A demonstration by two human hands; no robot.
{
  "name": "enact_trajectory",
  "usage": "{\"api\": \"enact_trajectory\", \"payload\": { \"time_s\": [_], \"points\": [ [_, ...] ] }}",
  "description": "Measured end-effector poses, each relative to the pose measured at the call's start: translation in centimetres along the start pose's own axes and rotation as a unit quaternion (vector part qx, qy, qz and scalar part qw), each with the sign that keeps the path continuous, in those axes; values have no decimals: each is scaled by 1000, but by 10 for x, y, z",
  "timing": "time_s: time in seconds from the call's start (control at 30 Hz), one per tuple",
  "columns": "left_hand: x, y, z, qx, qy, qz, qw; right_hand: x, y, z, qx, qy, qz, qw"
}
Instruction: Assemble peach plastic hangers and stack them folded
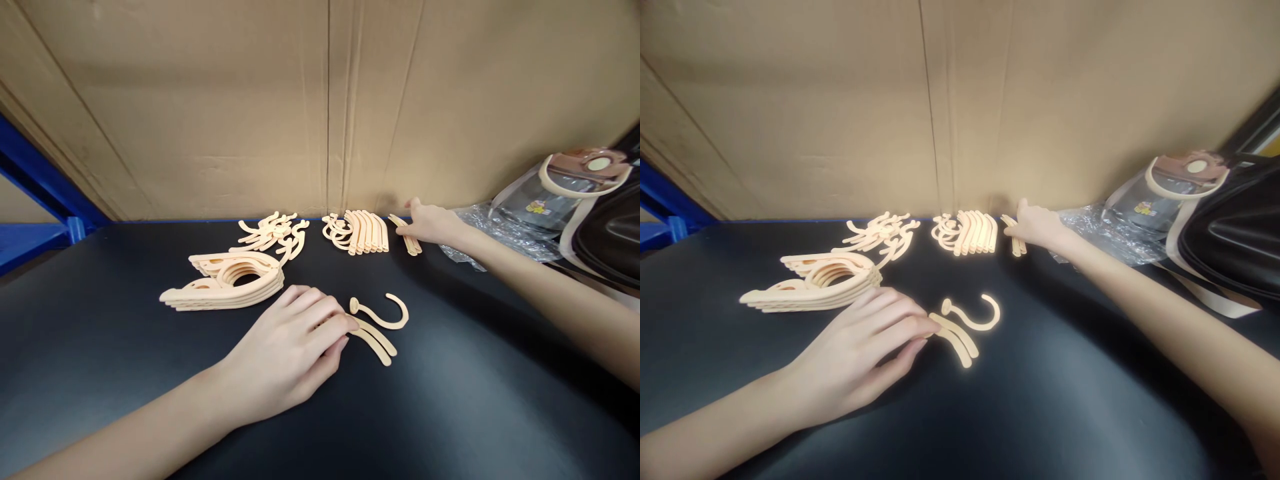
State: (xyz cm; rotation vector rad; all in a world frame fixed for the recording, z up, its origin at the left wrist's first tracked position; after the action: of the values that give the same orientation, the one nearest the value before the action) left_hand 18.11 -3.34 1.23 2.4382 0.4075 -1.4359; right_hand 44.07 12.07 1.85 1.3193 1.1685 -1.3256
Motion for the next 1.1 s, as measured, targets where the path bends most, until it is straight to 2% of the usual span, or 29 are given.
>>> {"api": "enact_trajectory", "payload": {
  "time_s": [0.13, 0.2, 0.27, 0.33, 0.43, 0.5, 0.6, 0.67, 0.93, 1.1],
  "points": [
    [1, -1, -1, -8, -5, 2, 1000, -19, -2, 4, -18, 14, -30, 999],
    [2, -2, 0, -18, -14, 5, 1000, -30, -9, 12, -49, 19, -61, 997],
    [4, -4, 1, -26, -25, 8, 999, -37, -24, 27, -123, 22, -124, 984],
    [6, -5, 3, -30, -34, 5, 999, -40, -43, 49, -222, 30, -146, 964],
    [10, -8, 6, -37, -45, -8, 998, -31, -68, 81, -341, 23, -83, 936],
    [11, -9, 6, -44, -51, -8, 998, -20, -75, 94, -379, 11, -22, 925],
    [12, -9, 5, -55, -80, 6, 995, -7, -74, 99, -412, 6, 47, 910],
    [12, -8, 4, -60, -94, 17, 994, -2, -70, 97, -428, 9, 56, 902],
    [9, -6, 1, -41, -98, 41, 994, 7, -54, 96, -464, 45, -36, 884],
    [9, 1, 3, 10, -111, 63, 992, 11, -53, 106, -470, 93, -45, 877]
  ]
}}
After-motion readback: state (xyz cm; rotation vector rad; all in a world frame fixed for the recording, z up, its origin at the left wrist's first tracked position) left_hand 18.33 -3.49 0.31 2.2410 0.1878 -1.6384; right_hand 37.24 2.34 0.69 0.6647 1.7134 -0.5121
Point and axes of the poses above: each hand's wrist, its own z-axis away from the middle knuckle, its own x-axis out of the palm, y = z × x, the point moved 5 cm from there along -z, towards the middle knuckle, and after that the axes turned 3 degrees about -y, right-handed, at the moved point
